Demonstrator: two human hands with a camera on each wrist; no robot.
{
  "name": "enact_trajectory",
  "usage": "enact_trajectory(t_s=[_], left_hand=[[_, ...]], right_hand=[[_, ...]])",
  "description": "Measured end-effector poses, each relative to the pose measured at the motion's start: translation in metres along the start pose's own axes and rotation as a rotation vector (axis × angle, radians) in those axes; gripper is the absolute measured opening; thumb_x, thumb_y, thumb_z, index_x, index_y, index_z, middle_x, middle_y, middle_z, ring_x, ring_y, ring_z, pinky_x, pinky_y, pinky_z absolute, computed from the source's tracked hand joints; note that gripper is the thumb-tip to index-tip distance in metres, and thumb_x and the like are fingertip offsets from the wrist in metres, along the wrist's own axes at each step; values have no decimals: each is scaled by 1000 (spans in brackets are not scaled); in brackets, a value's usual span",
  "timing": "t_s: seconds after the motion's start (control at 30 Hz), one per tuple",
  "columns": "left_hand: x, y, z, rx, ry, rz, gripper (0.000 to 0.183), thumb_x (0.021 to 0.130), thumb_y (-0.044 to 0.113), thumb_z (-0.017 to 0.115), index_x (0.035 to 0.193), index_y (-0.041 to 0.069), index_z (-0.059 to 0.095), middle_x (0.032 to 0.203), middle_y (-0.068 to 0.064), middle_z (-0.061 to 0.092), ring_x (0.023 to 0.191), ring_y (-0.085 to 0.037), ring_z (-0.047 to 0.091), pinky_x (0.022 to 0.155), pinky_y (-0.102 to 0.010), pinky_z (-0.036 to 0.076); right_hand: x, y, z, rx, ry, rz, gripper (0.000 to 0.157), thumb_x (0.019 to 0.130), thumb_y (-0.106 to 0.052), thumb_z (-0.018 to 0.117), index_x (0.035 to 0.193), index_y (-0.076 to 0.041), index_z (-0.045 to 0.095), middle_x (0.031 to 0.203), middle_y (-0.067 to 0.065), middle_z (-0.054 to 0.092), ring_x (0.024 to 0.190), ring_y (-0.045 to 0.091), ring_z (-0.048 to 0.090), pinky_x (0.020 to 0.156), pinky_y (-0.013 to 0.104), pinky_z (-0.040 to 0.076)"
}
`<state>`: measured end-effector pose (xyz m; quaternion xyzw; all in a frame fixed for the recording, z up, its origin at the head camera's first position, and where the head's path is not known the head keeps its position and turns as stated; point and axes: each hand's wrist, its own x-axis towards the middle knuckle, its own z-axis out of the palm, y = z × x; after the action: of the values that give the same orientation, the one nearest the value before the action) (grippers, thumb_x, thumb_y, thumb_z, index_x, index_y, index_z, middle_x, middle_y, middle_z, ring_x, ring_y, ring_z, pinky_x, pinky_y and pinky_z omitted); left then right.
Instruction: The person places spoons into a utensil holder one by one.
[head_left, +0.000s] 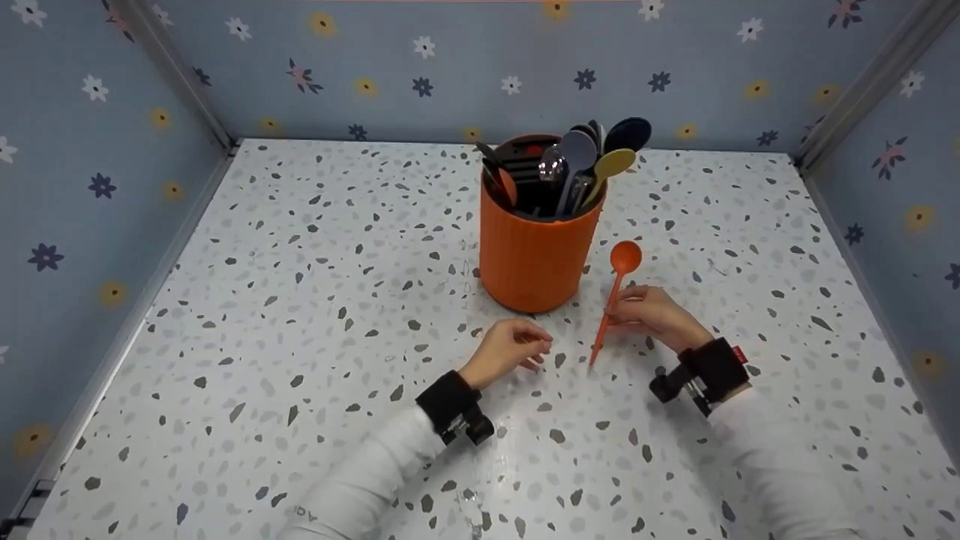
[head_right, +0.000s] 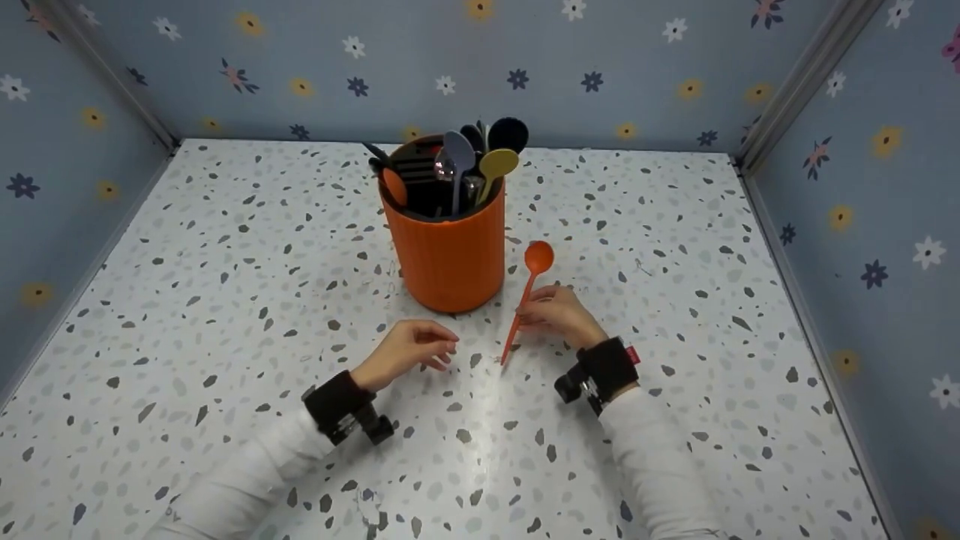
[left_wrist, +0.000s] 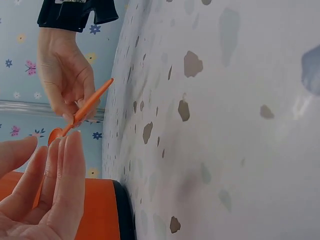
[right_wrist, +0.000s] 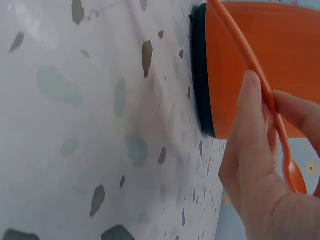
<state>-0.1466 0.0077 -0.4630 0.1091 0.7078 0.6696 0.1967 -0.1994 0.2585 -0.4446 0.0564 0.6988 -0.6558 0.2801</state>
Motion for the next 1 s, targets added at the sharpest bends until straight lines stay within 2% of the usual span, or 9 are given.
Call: enact_trajectory(t_s=[0.17, 0.33, 0.47, 0.63, 0.77, 0.87, 1.0], left_hand=[[0, 1, 3, -23, -4, -1, 22, 82, -2, 58, 99, -15, 58, 87, -26, 61, 77, -42, 59, 66, -40, 55], [-7, 13, 9, -28, -16, -6, 22, 82, -4, 56, 99, -18, 57, 93, -34, 57, 80, -45, 58, 69, -44, 53], [-13, 23, 13, -19, -14, -19, 22, 82, -5, 56, 99, -18, 56, 94, -35, 57, 83, -46, 56, 72, -46, 52], [-15, 25, 14, -38, -16, -32, 22, 81, -4, 57, 99, -17, 57, 92, -33, 58, 84, -45, 57, 75, -48, 50], [-15, 23, 16, -37, -22, -25, 20, 79, -6, 58, 97, -16, 59, 88, -27, 62, 75, -31, 62, 71, -43, 53], [-15, 22, 17, -19, -28, -16, 19, 78, -7, 59, 95, -15, 60, 85, -26, 62, 67, -18, 61, 67, -38, 55], [-17, 22, 17, -5, -29, -6, 18, 78, -6, 60, 93, -16, 60, 84, -29, 62, 64, -13, 59, 66, -35, 55]], right_hand=[[-3, 0, 15, 52, -47, -11, 27, 85, -2, 55, 106, 6, 42, 88, 10, 60, 82, 19, 62, 86, 40, 47], [-8, 0, 29, 49, -72, -35, 21, 84, -3, 57, 100, 4, 46, 85, 10, 61, 81, 18, 62, 84, 38, 49], [-11, 1, 37, 19, -97, -65, 17, 84, -4, 57, 96, 3, 48, 85, 9, 61, 81, 18, 62, 79, 34, 52], [-13, 4, 45, 42, -131, -90, 13, 86, -3, 55, 96, 2, 49, 87, 10, 59, 83, 19, 61, 83, 36, 50], [-16, 4, 51, 80, -140, -102, 11, 87, -2, 53, 97, 1, 48, 89, 8, 59, 84, 18, 61, 85, 37, 49], [-17, 4, 55, 87, -132, -105, 12, 87, -3, 53, 97, 1, 48, 89, 7, 57, 84, 17, 61, 85, 36, 49], [-19, 4, 57, 82, -125, -115, 14, 86, -5, 56, 97, 1, 49, 90, 8, 56, 84, 18, 61, 84, 35, 49]])
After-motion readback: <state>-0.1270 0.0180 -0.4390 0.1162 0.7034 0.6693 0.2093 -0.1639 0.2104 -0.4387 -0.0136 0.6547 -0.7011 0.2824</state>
